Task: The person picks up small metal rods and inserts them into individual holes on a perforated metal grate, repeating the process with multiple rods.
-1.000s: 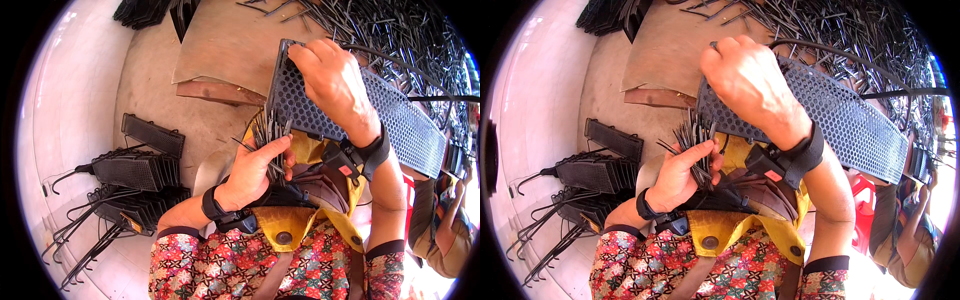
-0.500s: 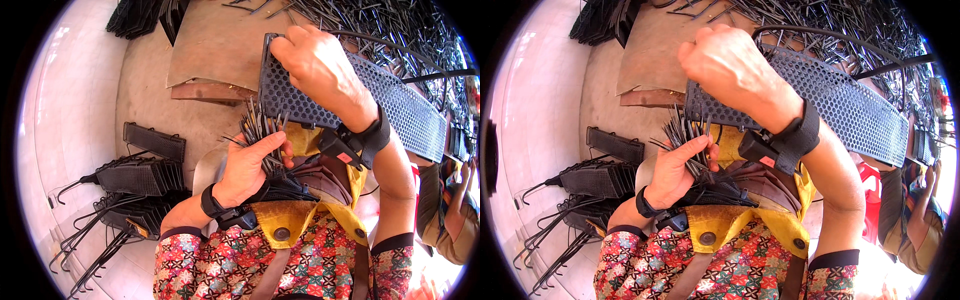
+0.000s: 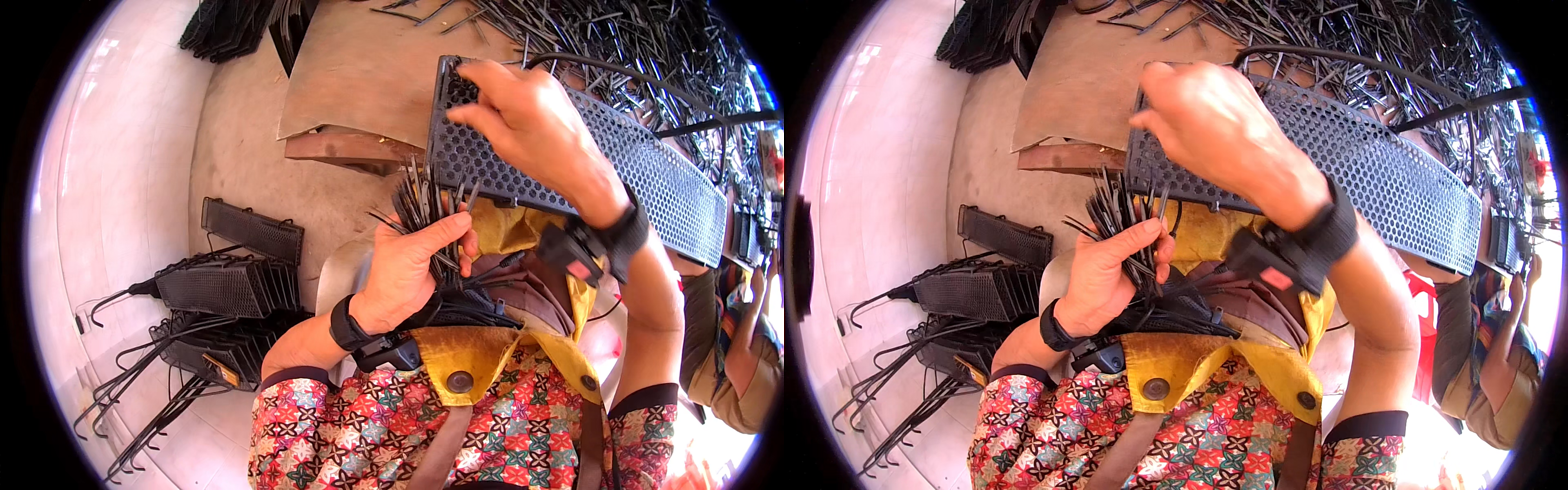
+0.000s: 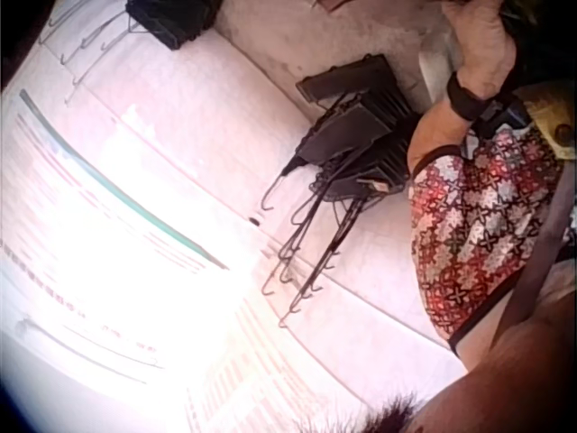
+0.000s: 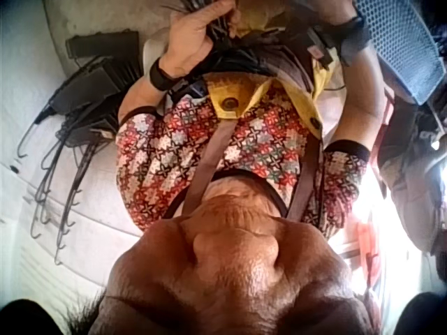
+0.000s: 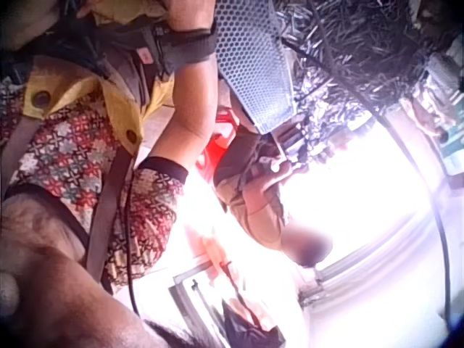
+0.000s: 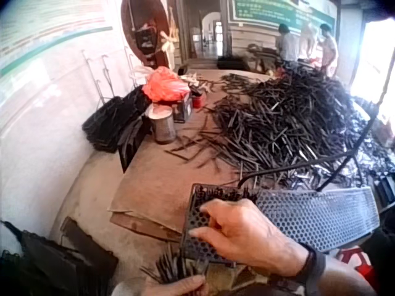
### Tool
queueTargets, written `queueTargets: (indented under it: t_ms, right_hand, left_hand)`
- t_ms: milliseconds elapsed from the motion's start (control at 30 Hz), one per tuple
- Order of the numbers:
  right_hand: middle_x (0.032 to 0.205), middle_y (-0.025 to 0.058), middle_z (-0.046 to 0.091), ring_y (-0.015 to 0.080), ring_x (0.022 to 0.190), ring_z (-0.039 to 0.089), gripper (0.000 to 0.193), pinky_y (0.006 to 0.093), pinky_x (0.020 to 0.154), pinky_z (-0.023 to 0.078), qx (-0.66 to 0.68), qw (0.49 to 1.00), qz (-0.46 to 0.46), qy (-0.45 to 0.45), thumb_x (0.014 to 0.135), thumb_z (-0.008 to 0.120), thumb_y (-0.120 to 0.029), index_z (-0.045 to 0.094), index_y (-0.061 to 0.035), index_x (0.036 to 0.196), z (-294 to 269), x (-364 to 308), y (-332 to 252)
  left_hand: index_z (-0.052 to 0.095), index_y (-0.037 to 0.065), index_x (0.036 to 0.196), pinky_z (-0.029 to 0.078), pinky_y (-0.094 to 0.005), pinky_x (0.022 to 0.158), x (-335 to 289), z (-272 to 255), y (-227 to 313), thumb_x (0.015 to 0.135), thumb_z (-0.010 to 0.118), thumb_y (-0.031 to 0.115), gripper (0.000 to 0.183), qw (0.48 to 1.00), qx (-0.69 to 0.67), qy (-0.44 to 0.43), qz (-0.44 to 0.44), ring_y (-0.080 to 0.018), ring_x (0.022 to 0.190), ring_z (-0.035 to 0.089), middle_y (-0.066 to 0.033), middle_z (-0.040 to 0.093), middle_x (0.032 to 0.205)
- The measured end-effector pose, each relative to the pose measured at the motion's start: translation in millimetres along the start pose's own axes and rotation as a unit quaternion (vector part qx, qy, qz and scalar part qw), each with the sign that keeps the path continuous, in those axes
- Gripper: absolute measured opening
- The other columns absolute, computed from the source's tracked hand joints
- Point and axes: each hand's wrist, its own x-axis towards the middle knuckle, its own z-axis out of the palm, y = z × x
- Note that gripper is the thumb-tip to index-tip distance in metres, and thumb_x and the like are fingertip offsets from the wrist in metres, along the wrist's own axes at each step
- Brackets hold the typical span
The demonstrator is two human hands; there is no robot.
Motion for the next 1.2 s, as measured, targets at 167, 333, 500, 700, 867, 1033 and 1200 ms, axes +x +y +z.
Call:
queueTargets:
  t_ms: [167, 333, 500, 700, 867, 1033, 1200]
  right_hand:
    - [0.059, 0.0074, 0.057, 0.0106, 0.054, 0.052, 0.013, 0.0263, 0.052, 0.043, 0.347, 0.894, 0.261, -0.114, 0.077, 0.065, -0.009, 0.061, 0.0035, 0.080, -8.0, -31.0, -22.0]
    - [0.068, 0.0095, 0.060, 0.0155, 0.058, 0.057, 0.003, 0.0252, 0.054, 0.045, 0.153, 0.965, 0.148, 0.151, 0.079, 0.063, -0.001, 0.060, 0.0006, 0.081, -11.7, -31.5, -12.6]
    - [0.075, 0.0113, 0.059, 0.0277, 0.063, 0.058, 0.014, 0.0315, 0.055, 0.048, -0.078, 0.954, -0.076, 0.279, 0.073, 0.062, 0.008, 0.056, 0.0010, 0.084, -8.1, -9.1, 8.5]
    - [0.084, 0.0136, 0.056, 0.0281, 0.068, 0.055, 0.028, 0.0340, 0.056, 0.048, -0.137, 0.941, -0.213, 0.226, 0.060, 0.060, 0.005, 0.056, 0.0048, 0.088, 3.2, -4.4, 16.4]
    - [0.087, 0.0142, 0.055, 0.0272, 0.069, 0.054, 0.028, 0.0326, 0.055, 0.047, -0.164, 0.930, -0.272, 0.185, 0.064, 0.059, -0.005, 0.055, 0.0060, 0.089, 3.5, -1.9, 9.9]
    - [0.075, 0.0095, 0.047, 0.0243, 0.066, 0.049, 0.029, 0.0316, 0.053, 0.045, -0.166, 0.953, -0.236, 0.091, 0.061, 0.055, -0.012, 0.054, 0.0034, 0.085, 16.6, -5.5, 14.6]
    - [0.070, 0.0094, 0.050, 0.0267, 0.067, 0.054, 0.017, 0.0326, 0.053, 0.047, -0.200, 0.960, -0.187, 0.063, 0.061, 0.056, -0.012, 0.053, -0.0017, 0.074, 13.3, 9.0, 9.8]
  left_hand:
    - [0.058, -0.001, 0.092, 0.046, -0.0305, 0.045, -3.4, 1.3, 3.3, 0.083, 0.063, 0.007, 0.013, 0.999, 0.020, -0.035, 0.014, -0.0187, 0.065, 0.058, -0.0097, 0.059, 0.074]
    - [0.057, 0.000, 0.095, 0.045, -0.0297, 0.044, -0.4, -5.0, 2.4, 0.083, 0.063, 0.006, 0.015, 0.999, 0.006, -0.038, 0.002, -0.0191, 0.064, 0.058, -0.0101, 0.059, 0.078]
    - [0.057, 0.001, 0.096, 0.045, -0.0283, 0.044, 1.6, -2.6, 0.8, 0.084, 0.061, 0.006, 0.014, 1.000, -0.012, -0.026, 0.004, -0.0179, 0.060, 0.057, -0.0092, 0.059, 0.073]
    - [0.057, 0.001, 0.098, 0.045, -0.0303, 0.045, 2.5, -4.5, 1.0, 0.083, 0.062, 0.005, 0.017, 0.999, -0.024, -0.021, 0.005, -0.0201, 0.066, 0.058, -0.0100, 0.058, 0.081]
    - [0.057, 0.000, 0.098, 0.046, -0.0301, 0.046, 2.4, -6.1, 0.4, 0.083, 0.062, 0.005, 0.017, 0.999, -0.029, -0.026, 0.009, -0.0202, 0.066, 0.059, -0.0100, 0.059, 0.079]
    - [0.057, 0.000, 0.098, 0.046, -0.0301, 0.046, 2.5, -4.6, 1.0, 0.083, 0.062, 0.005, 0.016, 0.999, -0.025, -0.028, 0.014, -0.0200, 0.065, 0.059, -0.0098, 0.058, 0.079]
    - [0.057, 0.000, 0.097, 0.046, -0.0293, 0.047, 4.8, -5.7, 1.3, 0.083, 0.061, 0.005, 0.015, 1.000, -0.014, -0.020, 0.001, -0.0192, 0.063, 0.059, -0.0095, 0.059, 0.078]
